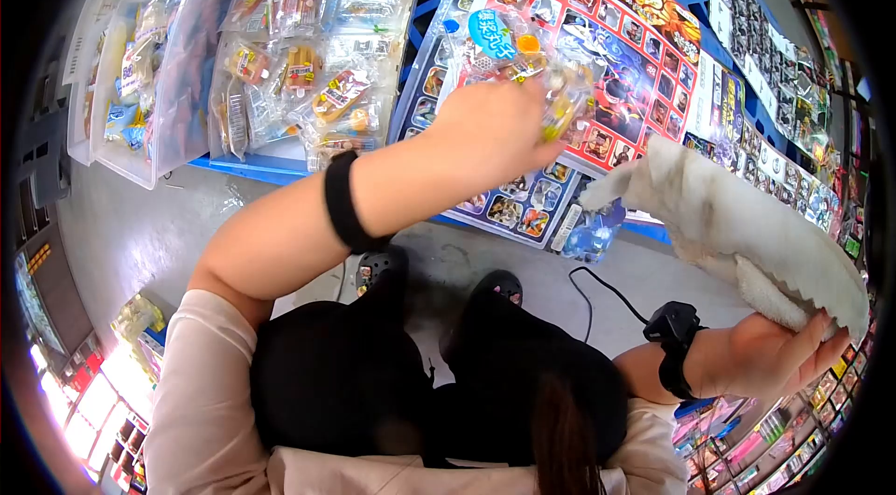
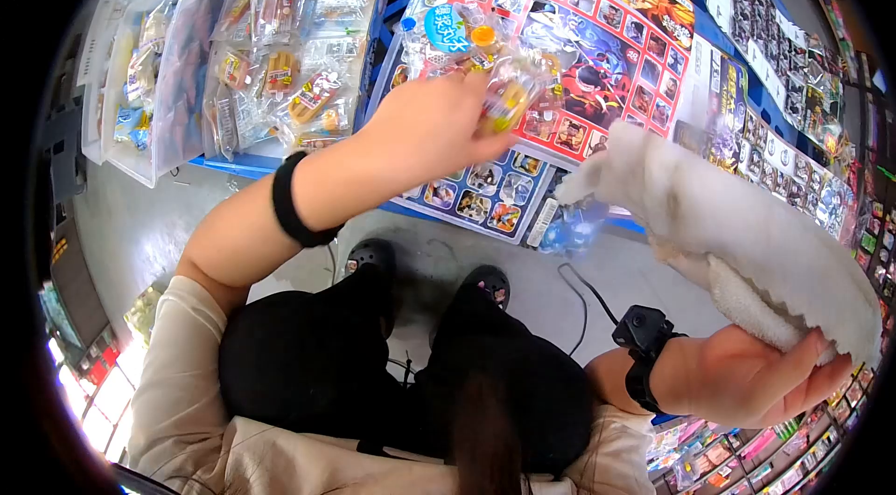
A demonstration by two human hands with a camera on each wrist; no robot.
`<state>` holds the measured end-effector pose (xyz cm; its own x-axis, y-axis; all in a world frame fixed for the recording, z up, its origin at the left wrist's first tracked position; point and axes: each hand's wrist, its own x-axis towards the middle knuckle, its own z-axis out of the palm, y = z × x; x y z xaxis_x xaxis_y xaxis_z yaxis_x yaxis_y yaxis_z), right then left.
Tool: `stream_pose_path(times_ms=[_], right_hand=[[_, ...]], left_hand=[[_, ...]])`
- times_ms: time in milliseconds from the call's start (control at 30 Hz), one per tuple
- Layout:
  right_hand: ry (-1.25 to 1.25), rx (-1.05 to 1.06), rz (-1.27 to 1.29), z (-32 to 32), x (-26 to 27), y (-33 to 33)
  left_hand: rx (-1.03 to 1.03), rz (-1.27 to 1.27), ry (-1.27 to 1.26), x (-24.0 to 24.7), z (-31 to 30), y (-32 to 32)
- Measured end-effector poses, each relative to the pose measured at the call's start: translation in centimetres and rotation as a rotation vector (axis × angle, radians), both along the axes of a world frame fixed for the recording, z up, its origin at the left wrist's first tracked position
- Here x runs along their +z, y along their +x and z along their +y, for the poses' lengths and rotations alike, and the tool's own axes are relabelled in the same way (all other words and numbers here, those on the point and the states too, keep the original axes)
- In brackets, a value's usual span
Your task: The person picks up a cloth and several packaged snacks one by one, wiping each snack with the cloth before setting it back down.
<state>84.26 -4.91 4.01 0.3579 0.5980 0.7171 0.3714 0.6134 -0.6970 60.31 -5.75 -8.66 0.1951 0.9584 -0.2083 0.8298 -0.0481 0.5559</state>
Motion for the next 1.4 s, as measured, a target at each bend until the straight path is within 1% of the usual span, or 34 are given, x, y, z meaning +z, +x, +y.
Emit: stream_pose_path(times_ms=[33, 67, 133, 167, 200, 233, 267, 300, 333, 367, 433, 467, 500, 567, 600, 633, 700, 733, 767, 833, 867, 900, 933, 967, 1033, 1067, 1100, 1167, 1200, 1233, 1267, 1300, 1367, 1400], right_hand=[[-0.013, 0.030, 0.013, 0.0, 0.0, -0.1], [-0.025, 0.061, 0.026, 0.1, -0.1, -0.1], [-0.017, 0.077, 0.019, 0.2, -0.3, -0.4], [-0.013, 0.087, 0.013, 0.0, -0.5, -0.5], [-0.014, 0.083, 0.012, -0.3, -0.7, -0.7], [-0.109, 0.105, 0.002, -0.7, -1.0, -1.1], [-0.205, 0.127, -0.006, -1.2, -1.2, -1.4], [-0.207, 0.125, -0.005, -1.6, -1.6, -1.5], [-0.351, 0.262, 0.020, -2.1, -2.1, -1.6], [-0.493, 0.400, 0.044, -2.5, -2.6, -1.6], [-0.568, 0.596, -0.141, -1.7, -4.1, -2.0], [-0.690, 0.661, -0.134, -1.0, -4.1, -2.6], [-0.688, 0.663, -0.133, -0.2, -4.8, -2.6], [-0.888, 0.967, 0.312, 1.3, -6.5, -2.1], [-1.009, 1.024, 0.413, 1.6, -6.5, -2.7], [-1.011, 1.027, 0.412, 2.2, -7.1, -2.7], [-1.280, 1.088, 0.541, 3.3, -9.1, -2.1], [-1.356, 1.185, 0.511, 3.3, -10.0, -2.1], [-1.362, 1.267, 0.329, 3.4, -11.3, -1.2], [-1.318, 1.585, -0.082, 3.8, -12.3, -0.2], [-1.315, 1.604, -0.086, 4.2, -12.3, -0.1], [-1.478, 1.583, -0.249, 4.6, -12.3, 0.0], [-1.635, 1.547, -0.418, 4.6, -12.3, 0.0], [-1.629, 1.561, -0.419, 4.2, -12.3, 0.2], [-1.406, 1.375, 0.080, 2.4, -11.9, 1.2], [-1.333, 1.233, 0.173, 1.6, -11.7, 1.8], [-1.185, 1.069, 0.225, 0.5, -11.7, 1.5], [-1.074, 0.894, 0.090, -0.2, -10.5, 0.4], [-1.077, 0.891, 0.096, -0.2, -9.7, 0.0], [-1.174, 0.938, -0.159, -0.1, -8.6, -0.4], [-1.259, 0.977, -0.422, 0.1, -7.7, -0.8], [-1.258, 0.977, -0.422, 0.2, -7.1, -1.4], [-0.675, 1.238, -0.976, 0.3, -6.2, -2.6], [-0.637, 1.201, -1.020, -0.2, -5.7, -3.1]], left_hand=[[0.093, -0.060, 0.097, -0.3, 0.5, 0.1], [0.097, -0.060, 0.099, -0.6, 0.7, 0.1], [0.131, 0.012, -0.050, 0.4, 1.2, 0.0], [0.129, 0.010, -0.049, 0.6, 1.1, -0.1], [0.094, -0.079, -0.066, 0.7, 0.6, -0.3], [0.059, -0.168, -0.083, 0.9, 0.2, -0.3], [0.057, -0.167, -0.084, 1.3, -0.3, 0.2], [-0.004, -0.396, 0.238, 1.6, -0.8, 1.0], [-0.065, -0.621, 0.564, 1.9, -1.1, 1.5], [-0.066, -0.621, 0.563, 2.3, -1.3, 1.6], [-0.071, -0.700, 0.558, 3.3, -1.2, 1.7], [-0.124, -0.680, 0.351, 3.7, -1.1, 0.6], [-0.123, -0.677, 0.353, 3.7, -1.0, 0.0], [0.012, -0.804, 0.077, 3.7, -0.9, -1.1], [0.020, -0.882, 0.098, 3.6, -1.0, -1.4], [0.024, -0.881, 0.097, 3.5, -1.0, -1.7], [0.021, -0.901, 0.124, 3.2, -1.0, -2.1], [0.066, -0.905, 0.118, 3.5, -1.1, -2.2], [0.074, -0.903, 0.123, 3.3, -1.0, -2.2], [0.046, -0.866, 0.204, 2.8, -0.9, -2.0], [0.069, -0.882, 0.198, 2.8, -1.0, -2.0], [0.082, -0.871, 0.202, 3.0, -1.1, -2.2], [0.130, -0.941, 0.084, 3.3, -1.1, -2.3], [0.177, -1.010, -0.034, 3.4, -1.2, -2.6], [0.166, -0.975, 0.047, 2.5, -1.5, -3.6], [0.135, -0.721, 0.215, 2.2, -2.0, -4.7], [0.098, -0.464, 0.373, 2.1, -2.5, -5.9], [0.154, 0.107, 0.192, 2.5, -3.8, -9.6], [0.241, 0.235, 0.079, 2.3, -4.3, -11.0], [0.329, 0.362, -0.035, 2.1, -4.8, -12.0], [0.328, 0.363, -0.035, 1.9, -5.3, -12.5], [0.354, 0.367, -0.073, 1.6, -5.8, -12.8], [0.378, 0.368, -0.113, 1.1, -6.4, -13.3], [0.396, 0.396, -0.185, 0.8, -6.7, -13.6]])
